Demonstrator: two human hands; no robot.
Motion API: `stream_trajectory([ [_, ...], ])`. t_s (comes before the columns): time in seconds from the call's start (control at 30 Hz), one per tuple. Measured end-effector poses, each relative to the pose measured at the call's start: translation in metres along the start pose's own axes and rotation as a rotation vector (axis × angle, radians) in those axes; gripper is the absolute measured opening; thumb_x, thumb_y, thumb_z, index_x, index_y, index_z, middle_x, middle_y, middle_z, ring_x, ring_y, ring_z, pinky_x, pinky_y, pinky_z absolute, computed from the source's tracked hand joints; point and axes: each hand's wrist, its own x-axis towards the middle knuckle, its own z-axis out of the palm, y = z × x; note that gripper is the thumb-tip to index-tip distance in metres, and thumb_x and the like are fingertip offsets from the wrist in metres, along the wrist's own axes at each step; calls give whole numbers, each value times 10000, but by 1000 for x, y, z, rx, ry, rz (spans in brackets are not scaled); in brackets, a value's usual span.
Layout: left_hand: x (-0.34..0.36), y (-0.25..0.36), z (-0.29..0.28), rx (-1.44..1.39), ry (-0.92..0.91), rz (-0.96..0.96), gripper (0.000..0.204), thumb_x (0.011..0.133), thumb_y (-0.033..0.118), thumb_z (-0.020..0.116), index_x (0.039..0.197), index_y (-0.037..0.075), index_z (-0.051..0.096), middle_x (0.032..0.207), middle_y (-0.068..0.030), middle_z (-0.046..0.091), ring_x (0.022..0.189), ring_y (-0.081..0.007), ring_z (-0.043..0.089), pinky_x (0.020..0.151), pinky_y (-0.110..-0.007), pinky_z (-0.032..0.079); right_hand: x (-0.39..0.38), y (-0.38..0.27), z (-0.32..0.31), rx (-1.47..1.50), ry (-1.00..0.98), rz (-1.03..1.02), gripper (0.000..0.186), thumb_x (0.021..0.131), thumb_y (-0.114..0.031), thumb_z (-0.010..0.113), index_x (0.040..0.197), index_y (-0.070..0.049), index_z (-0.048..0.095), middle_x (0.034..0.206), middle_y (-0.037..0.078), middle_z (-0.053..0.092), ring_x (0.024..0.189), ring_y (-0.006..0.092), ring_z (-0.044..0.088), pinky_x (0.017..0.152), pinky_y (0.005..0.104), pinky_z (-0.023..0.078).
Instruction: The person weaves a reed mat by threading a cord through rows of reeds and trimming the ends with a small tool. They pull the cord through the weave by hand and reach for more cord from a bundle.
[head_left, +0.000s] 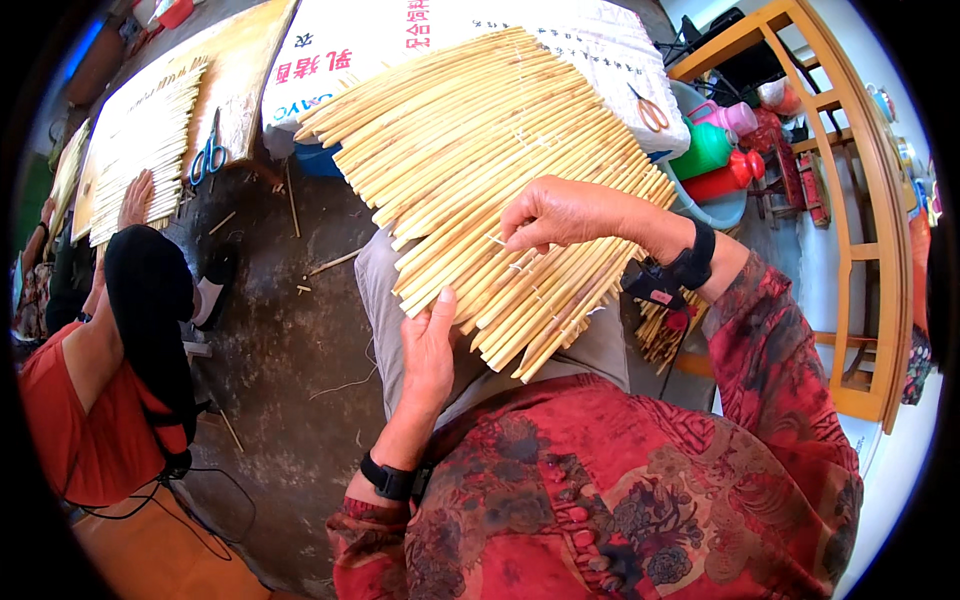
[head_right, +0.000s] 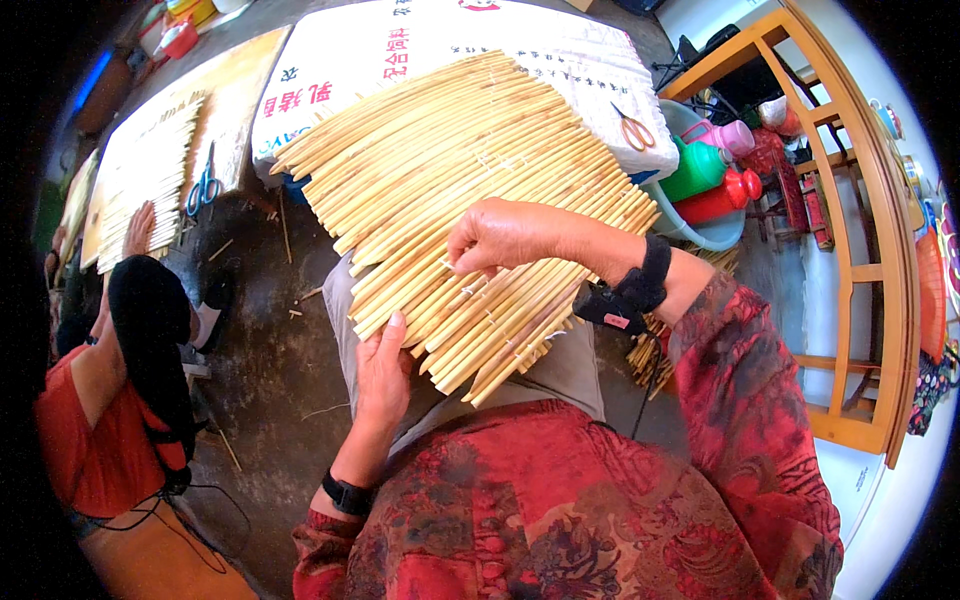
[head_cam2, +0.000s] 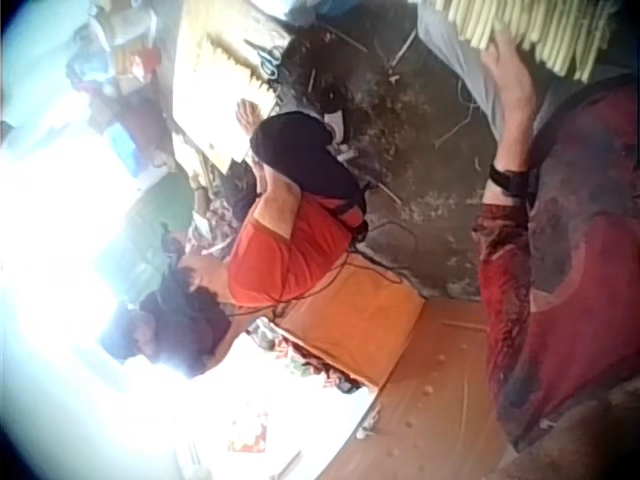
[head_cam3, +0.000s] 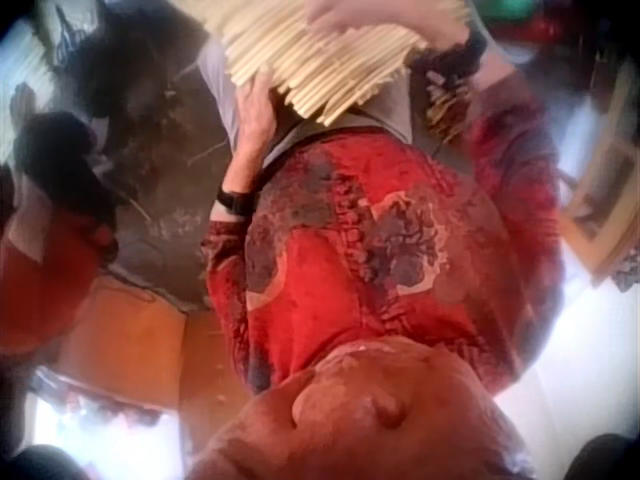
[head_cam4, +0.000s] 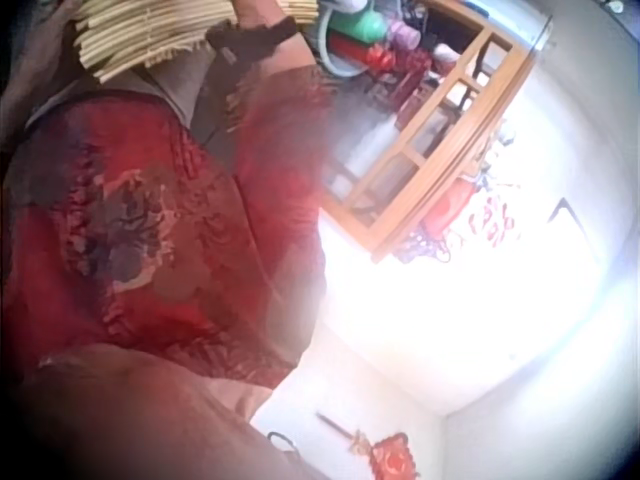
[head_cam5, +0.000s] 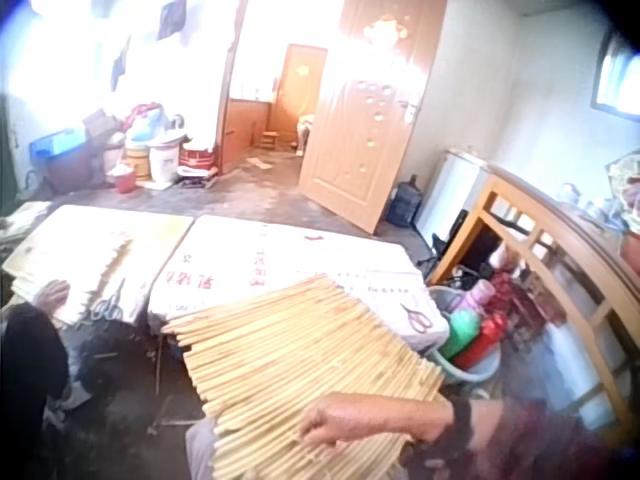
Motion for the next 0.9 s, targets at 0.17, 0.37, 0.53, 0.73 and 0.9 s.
stream_trajectory([
  [0.17,2,-5,-1,-25,-5,69,383,993,184,480,1280,-71,474,1232,-111,566,1094,-147,548,939,-292,432,-10,7,4,550,94,-153,157,889,-160,630,906,-11,675,644,-6,570,558,61,513,529,202,421],
  [0.37,-1,7,3,43,29,-36,349,976,235,509,1245,13,530,1062,-17,633,743,-20,563,535,-159,375,-11,19,17,268,300,-406,144,869,-144,650,900,-4,662,746,3,619,727,93,593,691,239,482],
  [0.53,0,7,0,62,25,-101,380,994,195,480,1290,-43,472,1245,-102,555,1100,-151,544,949,-306,434,8,-20,19,228,305,-239,165,863,-157,599,855,-2,657,662,71,623,651,151,608,640,306,488],
  [0.73,6,-8,-6,-14,42,24,376,993,207,487,1279,-38,488,1203,-84,582,1070,-150,558,935,-302,440,36,-50,34,-371,245,-431,142,830,-148,599,874,-26,657,741,154,631,695,289,626,673,370,497],
  [0.9,5,-6,-16,-20,-64,-97,381,996,203,460,1321,5,433,1246,-114,549,1064,-213,599,862,-350,516,34,-32,8,-308,311,-456,112,815,-141,595,813,-34,631,750,156,622,715,333,618,666,383,502],
])
